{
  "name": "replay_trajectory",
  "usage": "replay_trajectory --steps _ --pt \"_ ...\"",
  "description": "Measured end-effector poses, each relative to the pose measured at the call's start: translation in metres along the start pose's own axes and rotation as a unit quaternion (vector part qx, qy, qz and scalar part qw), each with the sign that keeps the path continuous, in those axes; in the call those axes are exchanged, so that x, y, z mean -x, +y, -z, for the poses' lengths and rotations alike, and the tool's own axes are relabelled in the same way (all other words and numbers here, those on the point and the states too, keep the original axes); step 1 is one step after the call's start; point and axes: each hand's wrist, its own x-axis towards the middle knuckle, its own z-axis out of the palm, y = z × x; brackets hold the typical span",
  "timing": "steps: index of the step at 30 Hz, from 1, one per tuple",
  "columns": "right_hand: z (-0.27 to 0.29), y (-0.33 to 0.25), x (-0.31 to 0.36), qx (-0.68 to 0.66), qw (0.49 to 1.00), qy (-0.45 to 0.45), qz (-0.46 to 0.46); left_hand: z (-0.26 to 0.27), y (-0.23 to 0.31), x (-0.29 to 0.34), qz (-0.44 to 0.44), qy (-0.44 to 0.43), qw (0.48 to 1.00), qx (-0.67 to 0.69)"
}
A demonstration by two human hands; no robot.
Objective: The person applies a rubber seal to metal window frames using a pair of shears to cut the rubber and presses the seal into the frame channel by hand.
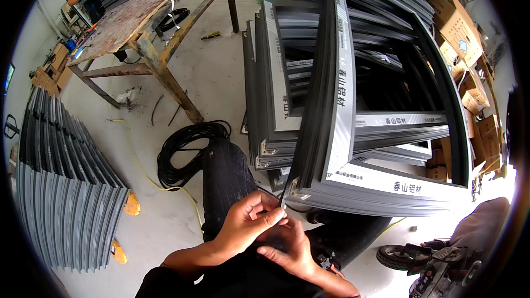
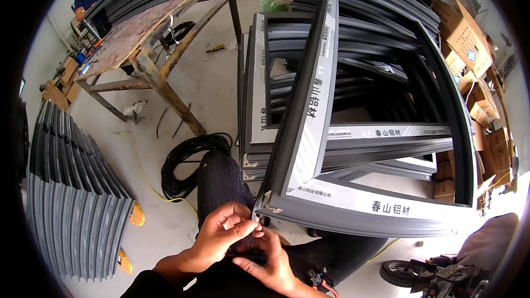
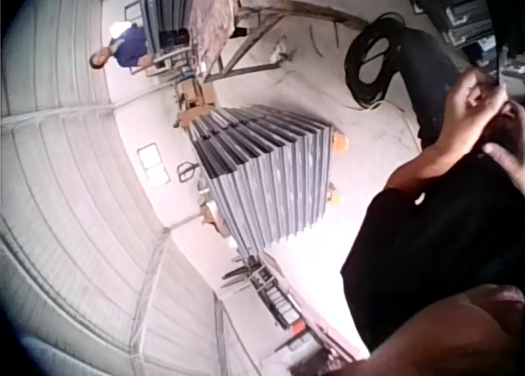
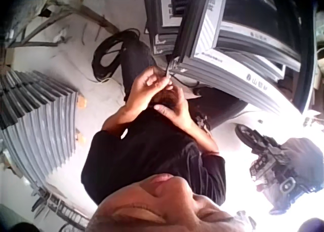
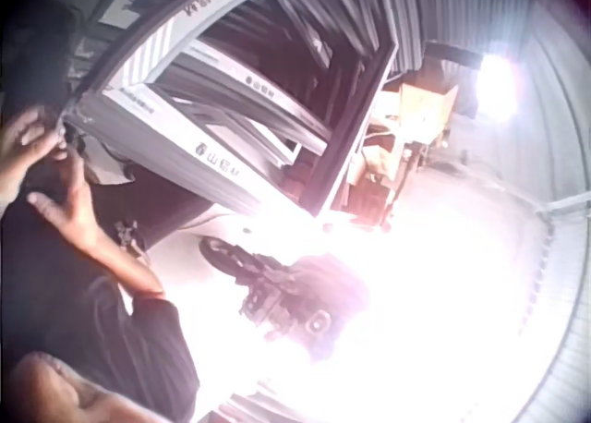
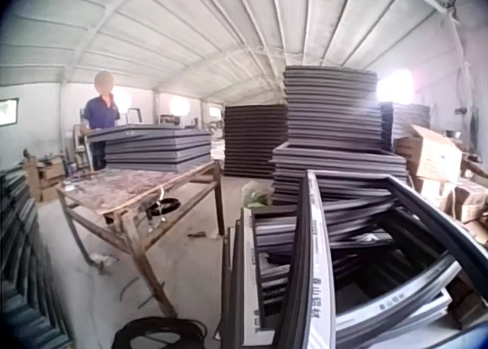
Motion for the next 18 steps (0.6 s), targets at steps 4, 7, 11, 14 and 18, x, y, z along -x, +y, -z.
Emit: replay_trajectory --steps 4,7,11,14,18 --pt "0.003 0.013 0.015 -0.044 0.987 0.154 -0.030 0.017 0.008 -0.011 -0.063 -0.008 0.986 -0.155" --pt "0.016 0.000 0.016 -0.034 0.995 0.066 -0.065 0.014 0.021 -0.039 -0.050 -0.004 0.991 -0.120" --pt "0.018 -0.023 0.010 -0.096 0.988 -0.043 -0.113 0.011 0.033 -0.065 0.000 -0.072 0.986 -0.148" --pt "0.022 -0.031 0.007 -0.112 0.985 -0.079 -0.108 0.012 0.032 -0.074 0.037 -0.100 0.988 -0.110" --pt "0.021 -0.032 0.004 -0.116 0.984 -0.082 -0.106 0.012 0.029 -0.075 0.032 -0.096 0.991 -0.090"
